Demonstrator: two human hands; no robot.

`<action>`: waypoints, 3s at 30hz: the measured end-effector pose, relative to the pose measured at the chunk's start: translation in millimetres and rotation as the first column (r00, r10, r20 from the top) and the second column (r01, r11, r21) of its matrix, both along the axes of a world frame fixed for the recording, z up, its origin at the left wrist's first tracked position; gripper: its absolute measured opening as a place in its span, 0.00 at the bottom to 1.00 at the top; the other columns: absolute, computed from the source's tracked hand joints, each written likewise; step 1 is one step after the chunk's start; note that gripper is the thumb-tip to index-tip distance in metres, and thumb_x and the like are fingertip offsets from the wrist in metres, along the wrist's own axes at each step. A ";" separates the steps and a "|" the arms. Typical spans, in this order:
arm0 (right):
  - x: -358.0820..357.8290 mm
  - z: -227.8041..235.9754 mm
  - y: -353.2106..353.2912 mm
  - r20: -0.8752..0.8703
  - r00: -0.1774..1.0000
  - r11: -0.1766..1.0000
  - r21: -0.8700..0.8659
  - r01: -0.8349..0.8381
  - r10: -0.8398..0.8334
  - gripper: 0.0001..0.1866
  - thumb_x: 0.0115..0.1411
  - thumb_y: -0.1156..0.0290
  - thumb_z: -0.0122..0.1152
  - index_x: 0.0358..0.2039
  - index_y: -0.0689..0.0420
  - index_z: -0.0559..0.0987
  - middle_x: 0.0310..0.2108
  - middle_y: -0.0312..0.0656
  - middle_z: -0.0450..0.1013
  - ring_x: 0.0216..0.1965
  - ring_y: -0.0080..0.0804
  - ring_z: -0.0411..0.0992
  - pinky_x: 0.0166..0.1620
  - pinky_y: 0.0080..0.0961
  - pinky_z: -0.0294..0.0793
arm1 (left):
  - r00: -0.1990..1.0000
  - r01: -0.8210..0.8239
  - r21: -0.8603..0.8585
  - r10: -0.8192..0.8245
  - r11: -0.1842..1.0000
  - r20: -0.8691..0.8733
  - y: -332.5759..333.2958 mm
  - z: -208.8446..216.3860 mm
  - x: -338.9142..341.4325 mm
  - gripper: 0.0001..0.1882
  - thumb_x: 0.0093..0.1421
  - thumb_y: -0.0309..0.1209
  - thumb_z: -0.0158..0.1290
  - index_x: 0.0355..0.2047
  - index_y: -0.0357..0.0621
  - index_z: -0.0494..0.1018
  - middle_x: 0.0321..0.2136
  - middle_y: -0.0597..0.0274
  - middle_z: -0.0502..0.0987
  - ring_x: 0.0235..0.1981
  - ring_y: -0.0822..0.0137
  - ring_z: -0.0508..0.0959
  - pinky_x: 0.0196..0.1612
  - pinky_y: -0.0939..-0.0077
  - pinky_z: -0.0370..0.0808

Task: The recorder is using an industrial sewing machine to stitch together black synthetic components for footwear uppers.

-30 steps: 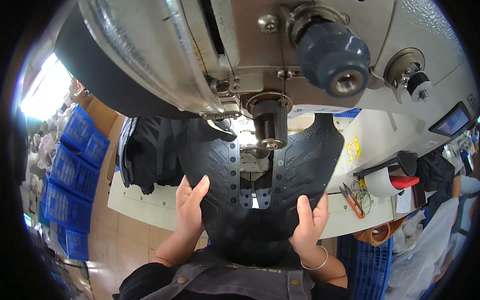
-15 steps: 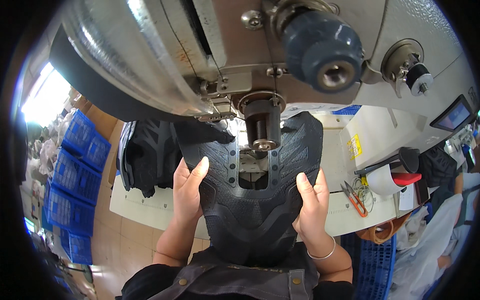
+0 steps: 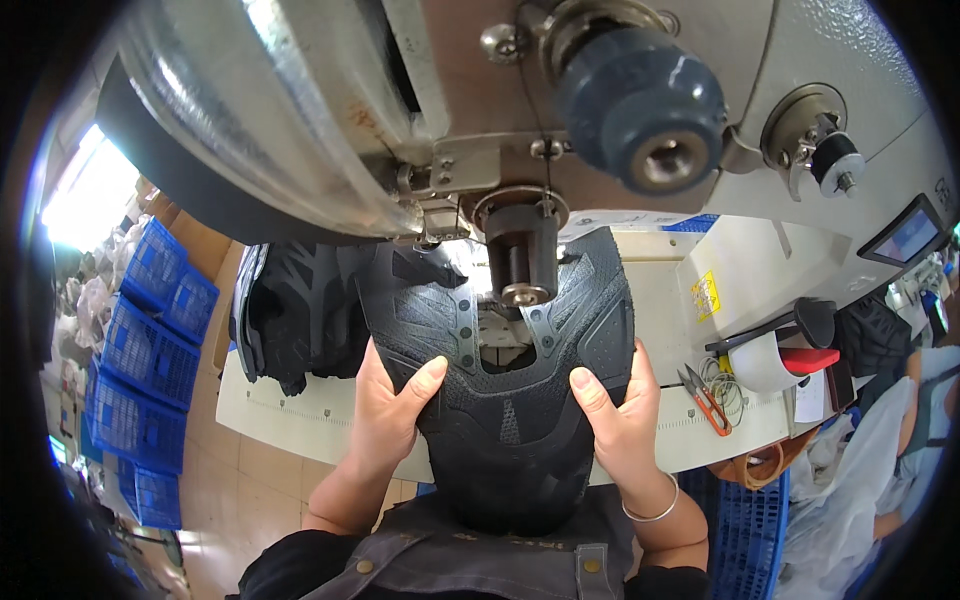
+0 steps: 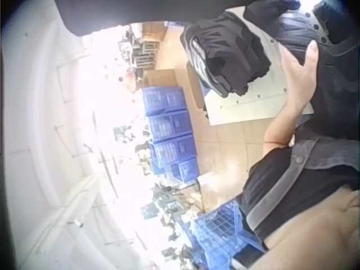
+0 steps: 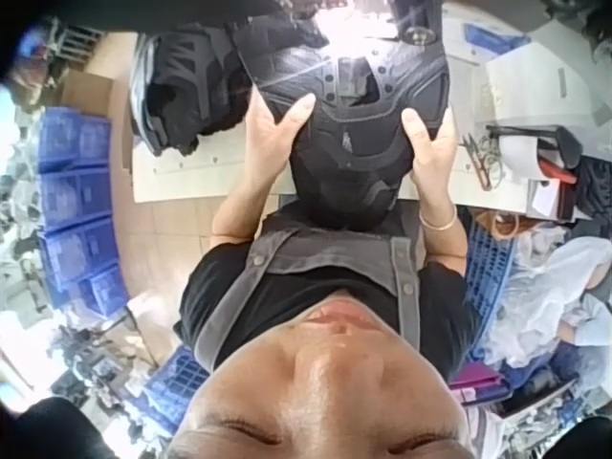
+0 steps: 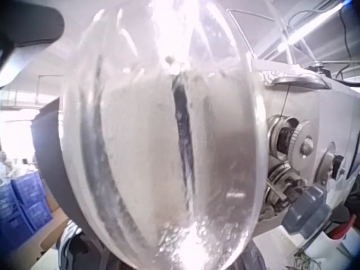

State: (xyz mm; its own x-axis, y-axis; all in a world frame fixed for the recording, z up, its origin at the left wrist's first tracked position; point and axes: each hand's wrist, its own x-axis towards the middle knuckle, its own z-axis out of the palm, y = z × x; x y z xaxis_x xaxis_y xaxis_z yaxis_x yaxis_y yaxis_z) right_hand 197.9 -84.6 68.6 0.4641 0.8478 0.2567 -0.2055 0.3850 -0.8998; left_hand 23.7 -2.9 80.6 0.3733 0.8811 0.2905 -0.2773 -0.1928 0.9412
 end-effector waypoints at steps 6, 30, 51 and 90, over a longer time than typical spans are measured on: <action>2.3 -0.1 -3.9 0.098 0.995 1.000 -0.012 0.016 -0.015 0.18 0.55 0.75 0.54 0.46 0.64 0.66 0.40 0.39 0.68 0.40 0.21 0.65 0.46 0.19 0.64 | 0.998 0.033 -0.040 -0.031 0.999 0.047 1.8 0.5 1.5 0.21 0.55 0.20 0.47 0.49 0.33 0.57 0.42 0.58 0.67 0.42 0.72 0.67 0.48 0.78 0.64; 12.7 11.2 36.1 -0.018 1.000 1.000 -0.003 -0.025 0.025 0.16 0.55 0.76 0.52 0.44 0.64 0.67 0.38 0.39 0.70 0.37 0.21 0.68 0.43 0.19 0.67 | 0.997 0.015 0.050 -0.019 0.999 0.080 44.0 9.5 17.0 0.18 0.53 0.19 0.47 0.45 0.36 0.62 0.38 0.62 0.69 0.39 0.74 0.68 0.45 0.80 0.64; 9.8 7.7 50.6 -0.169 0.984 0.997 0.056 -0.053 0.062 0.11 0.54 0.80 0.52 0.39 0.64 0.70 0.35 0.40 0.71 0.35 0.24 0.70 0.42 0.20 0.69 | 0.997 0.071 -0.092 -0.070 0.993 0.012 45.9 14.5 11.1 0.19 0.55 0.21 0.45 0.48 0.36 0.60 0.37 0.60 0.71 0.34 0.76 0.72 0.38 0.84 0.69; 11.6 29.0 -9.9 0.735 0.578 0.935 0.272 0.228 -0.354 0.08 0.51 0.77 0.53 0.34 0.62 0.74 0.29 0.44 0.73 0.29 0.28 0.72 0.37 0.19 0.69 | 0.993 0.080 -0.333 -0.046 0.940 0.108 -4.8 -8.0 23.0 0.10 0.57 0.34 0.49 0.35 0.43 0.68 0.26 0.68 0.72 0.22 0.79 0.71 0.17 0.85 0.69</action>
